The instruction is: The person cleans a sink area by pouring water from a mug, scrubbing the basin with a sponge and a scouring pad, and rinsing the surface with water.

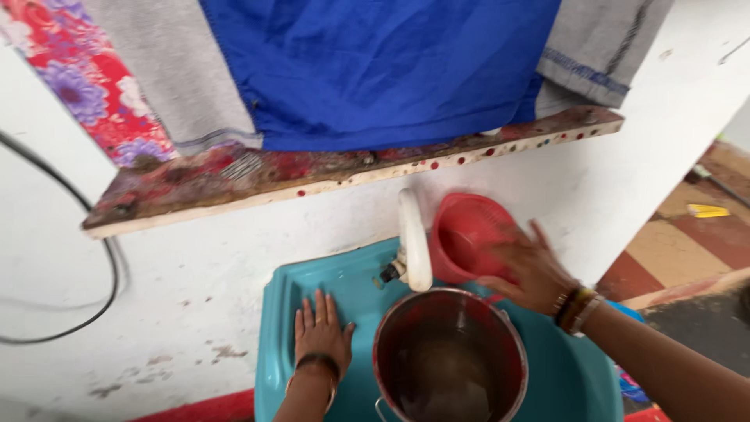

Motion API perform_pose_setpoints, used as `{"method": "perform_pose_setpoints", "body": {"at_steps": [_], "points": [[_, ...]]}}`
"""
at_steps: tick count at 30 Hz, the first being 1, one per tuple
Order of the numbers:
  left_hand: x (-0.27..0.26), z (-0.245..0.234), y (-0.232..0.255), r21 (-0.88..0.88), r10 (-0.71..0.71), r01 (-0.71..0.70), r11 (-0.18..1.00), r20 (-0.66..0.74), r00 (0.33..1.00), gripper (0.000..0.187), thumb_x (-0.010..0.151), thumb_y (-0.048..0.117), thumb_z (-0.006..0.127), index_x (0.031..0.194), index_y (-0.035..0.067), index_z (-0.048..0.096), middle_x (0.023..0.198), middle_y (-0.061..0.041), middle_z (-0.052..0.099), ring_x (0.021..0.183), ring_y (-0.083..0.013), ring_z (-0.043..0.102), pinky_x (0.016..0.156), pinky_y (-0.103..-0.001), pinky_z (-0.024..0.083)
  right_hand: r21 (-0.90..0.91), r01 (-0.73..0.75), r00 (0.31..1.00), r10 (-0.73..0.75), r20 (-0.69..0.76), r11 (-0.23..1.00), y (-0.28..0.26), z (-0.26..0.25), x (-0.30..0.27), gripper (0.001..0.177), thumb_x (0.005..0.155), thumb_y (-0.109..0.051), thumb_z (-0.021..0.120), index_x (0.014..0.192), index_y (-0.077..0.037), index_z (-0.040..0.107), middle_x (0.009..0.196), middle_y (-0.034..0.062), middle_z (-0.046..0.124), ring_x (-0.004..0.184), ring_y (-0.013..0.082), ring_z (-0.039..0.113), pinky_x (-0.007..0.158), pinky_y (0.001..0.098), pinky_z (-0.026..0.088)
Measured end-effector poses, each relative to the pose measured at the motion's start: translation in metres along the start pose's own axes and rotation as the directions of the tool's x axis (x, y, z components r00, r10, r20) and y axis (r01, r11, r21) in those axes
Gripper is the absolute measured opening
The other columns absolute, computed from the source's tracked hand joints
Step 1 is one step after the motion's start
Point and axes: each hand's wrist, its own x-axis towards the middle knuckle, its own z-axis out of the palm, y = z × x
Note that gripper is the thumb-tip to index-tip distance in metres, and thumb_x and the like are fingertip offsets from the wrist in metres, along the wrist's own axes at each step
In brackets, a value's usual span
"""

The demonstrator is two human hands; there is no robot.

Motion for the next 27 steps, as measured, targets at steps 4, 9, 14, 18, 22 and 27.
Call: {"method": "perform_pose_setpoints", "body": {"at_steps": [4,9,14,18,22,27], "points": [[0.036,0.001,0.02,-0.063,0.111,-0.115,0.991,-0.058,0.992,0.072,0.108,0.048,0.021,0.162,0.006,0.002,0.171,-0.013,-0.006,0.158,-0.0291,-0.007,0.126,-0.045,0.001,0.017,0.121,0.969,-0.122,0.215,0.992,0.011,0.002,0.011,0.059,0.08,-0.059,0.074,0.121,-0.016,0.074,0.128,0.0071,0.072,0.138,0.03,0.044,0.116,0.0622,0.016],[0.026,-0.004,0.011,-0.042,0.242,-0.241,0.97,0.011,0.97,0.064,0.108,0.039,0.025,0.164,0.02,0.0,0.173,0.0,-0.009,0.158,-0.0236,-0.007,0.127,-0.049,0.0,-0.237,-0.128,0.892,0.217,0.398,0.963,0.013,-0.015,0.002,0.027,0.091,-0.031,0.063,0.114,-0.021,0.075,0.116,0.0014,0.074,0.116,0.0223,0.067,0.102,0.0407,0.053],[0.015,0.005,0.003,-0.103,0.299,-0.305,0.947,-0.071,0.952,0.07,0.102,0.021,0.043,0.164,0.028,0.01,0.173,0.005,-0.003,0.159,-0.0233,-0.001,0.128,-0.05,0.0,-0.335,-0.43,0.766,0.535,0.356,0.838,-0.035,-0.149,0.012,0.033,0.089,-0.043,0.072,0.119,-0.028,0.075,0.114,-0.0028,0.076,0.105,0.0212,0.071,0.091,0.0396,0.055],[0.013,0.007,0.007,-0.179,0.278,-0.286,0.941,-0.07,0.958,0.07,0.102,0.023,0.046,0.163,0.028,0.013,0.173,0.006,0.0,0.159,-0.0227,0.0,0.128,-0.05,-0.001,-0.021,-0.184,0.919,0.18,0.35,0.983,-0.116,-0.218,0.025,0.038,0.076,-0.039,0.078,0.111,-0.023,0.077,0.1,0.0002,0.08,0.089,0.0226,0.076,0.08,0.0367,0.058],[0.015,0.021,0.013,-0.216,0.247,-0.28,0.935,-0.165,0.955,0.062,0.105,0.029,0.042,0.161,0.026,0.017,0.171,0.005,0.006,0.158,-0.0226,0.003,0.127,-0.052,0.001,0.123,0.195,0.964,-0.213,0.16,0.973,-0.19,-0.218,0.042,0.026,0.075,-0.025,0.076,0.099,-0.015,0.072,0.087,0.0066,0.071,0.084,0.0299,0.07,0.071,0.0452,0.053],[0.024,0.048,0.02,-0.145,0.276,-0.339,0.93,-0.337,0.9,0.063,0.102,0.034,0.044,0.16,0.024,0.021,0.169,0.001,0.012,0.156,-0.0255,0.008,0.124,-0.055,0.008,0.197,0.207,0.925,-0.257,0.279,0.958,-0.237,-0.245,0.062,0.013,0.08,-0.021,0.072,0.09,-0.015,0.066,0.08,0.0057,0.066,0.083,0.0293,0.068,0.073,0.0504,0.05]]}}
